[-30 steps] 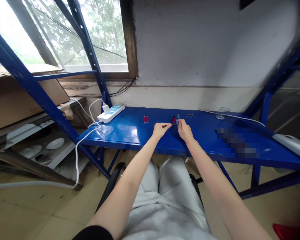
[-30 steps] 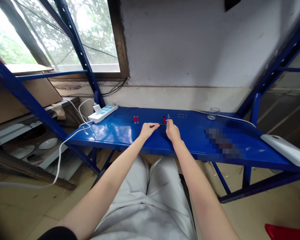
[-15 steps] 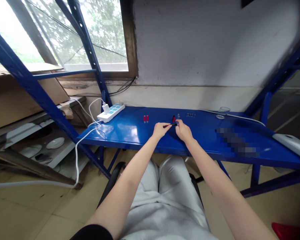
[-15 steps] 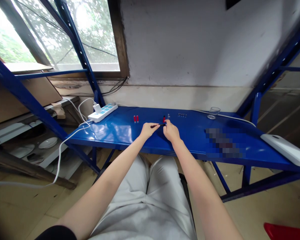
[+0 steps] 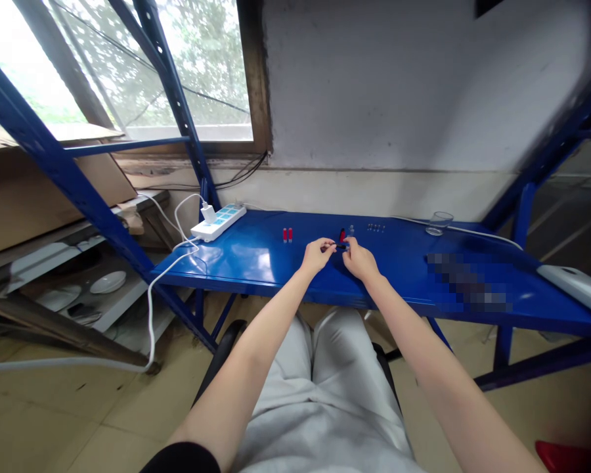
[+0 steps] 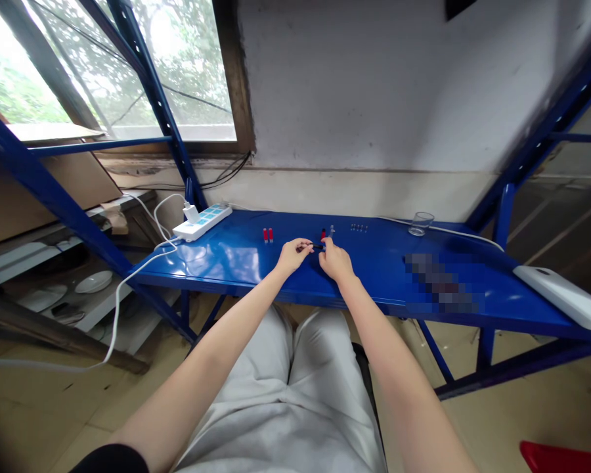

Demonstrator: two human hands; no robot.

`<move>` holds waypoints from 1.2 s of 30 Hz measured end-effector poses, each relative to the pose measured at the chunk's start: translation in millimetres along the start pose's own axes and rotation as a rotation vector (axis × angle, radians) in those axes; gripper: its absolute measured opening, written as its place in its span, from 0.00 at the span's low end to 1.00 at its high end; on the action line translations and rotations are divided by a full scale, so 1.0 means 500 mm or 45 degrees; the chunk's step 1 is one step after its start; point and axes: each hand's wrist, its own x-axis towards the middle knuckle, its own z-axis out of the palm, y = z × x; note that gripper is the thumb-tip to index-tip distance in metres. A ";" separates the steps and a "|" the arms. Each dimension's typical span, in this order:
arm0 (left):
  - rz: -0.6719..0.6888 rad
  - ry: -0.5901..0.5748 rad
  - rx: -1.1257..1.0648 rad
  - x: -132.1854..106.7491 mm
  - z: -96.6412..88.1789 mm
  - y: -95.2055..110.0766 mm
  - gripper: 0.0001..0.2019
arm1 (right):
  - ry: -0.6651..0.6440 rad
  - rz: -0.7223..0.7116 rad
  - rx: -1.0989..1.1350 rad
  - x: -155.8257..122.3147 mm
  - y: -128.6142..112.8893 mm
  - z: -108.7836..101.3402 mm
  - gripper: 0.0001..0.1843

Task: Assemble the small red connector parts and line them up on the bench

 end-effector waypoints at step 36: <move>0.054 -0.564 1.426 0.170 -0.194 0.039 0.08 | -0.053 -0.034 0.142 0.003 0.005 0.000 0.21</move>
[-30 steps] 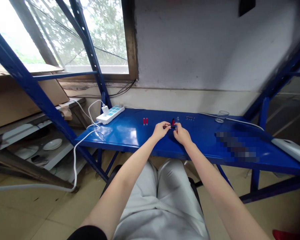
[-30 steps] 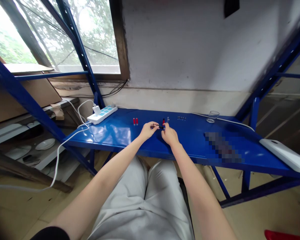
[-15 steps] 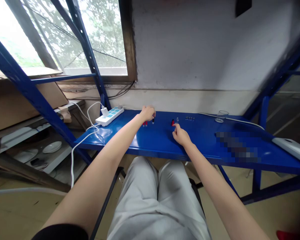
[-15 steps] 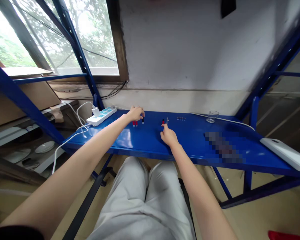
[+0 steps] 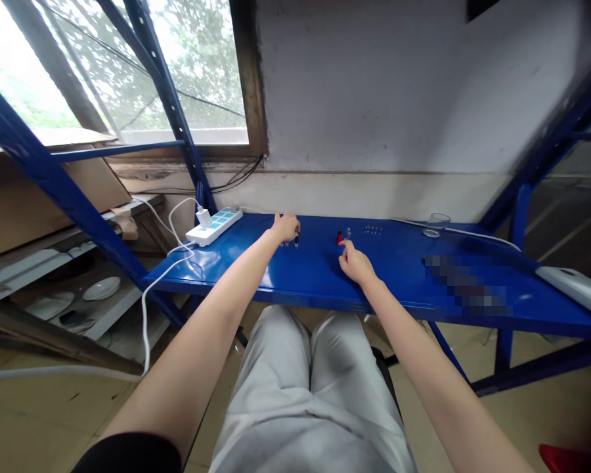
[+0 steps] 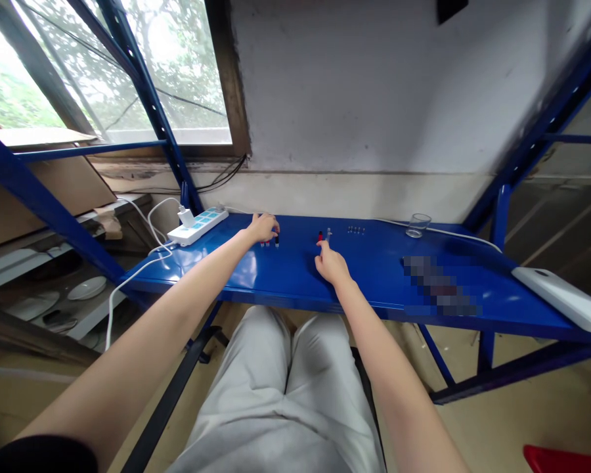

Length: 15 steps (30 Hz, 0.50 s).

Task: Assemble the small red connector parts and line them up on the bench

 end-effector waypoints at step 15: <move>-0.027 -0.001 -0.072 0.000 -0.003 0.004 0.05 | -0.005 0.012 0.024 0.000 -0.002 -0.003 0.21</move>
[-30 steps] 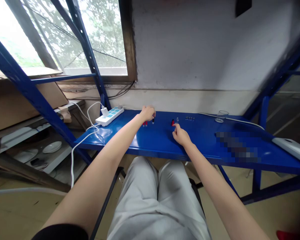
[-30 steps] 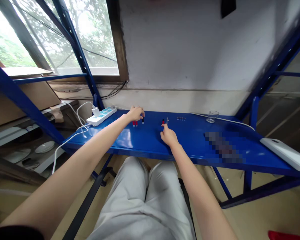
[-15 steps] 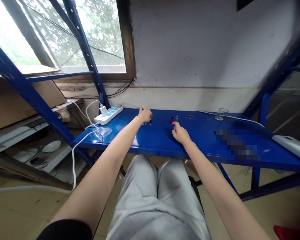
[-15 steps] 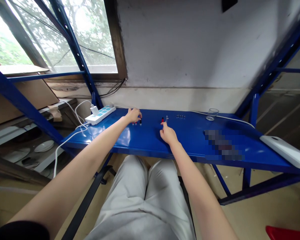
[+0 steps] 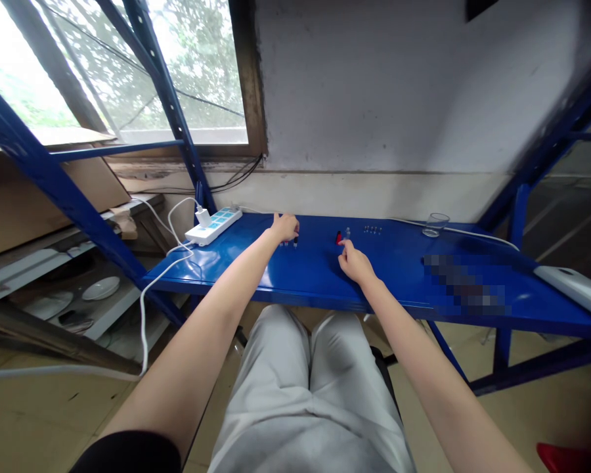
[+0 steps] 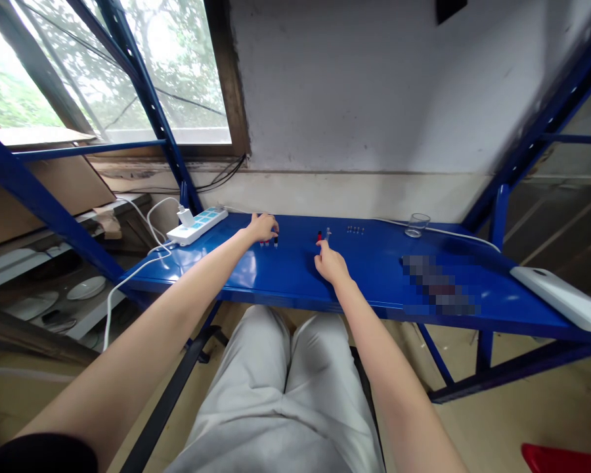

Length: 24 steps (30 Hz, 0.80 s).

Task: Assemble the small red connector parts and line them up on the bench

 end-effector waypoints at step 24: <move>0.332 0.413 -0.328 -0.053 -0.025 0.119 0.18 | 0.339 0.171 0.076 -0.004 0.010 -0.005 0.13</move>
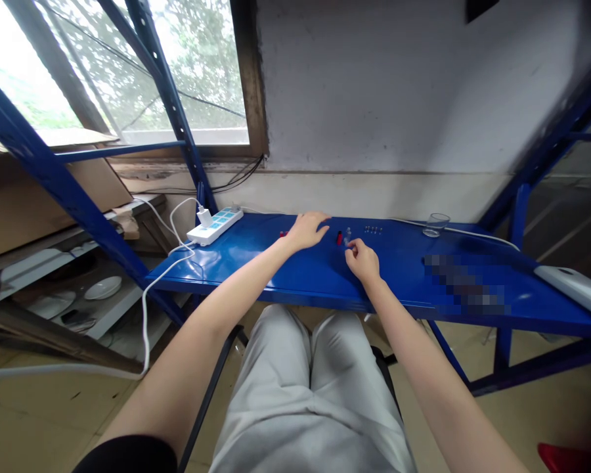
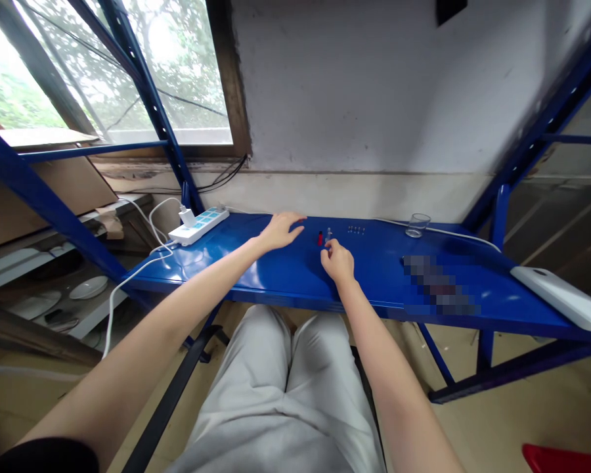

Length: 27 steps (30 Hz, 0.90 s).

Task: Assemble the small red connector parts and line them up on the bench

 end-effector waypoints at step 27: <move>-0.326 0.055 -0.336 -0.135 0.138 0.083 0.13 | -0.165 0.298 -0.011 0.014 0.019 0.005 0.07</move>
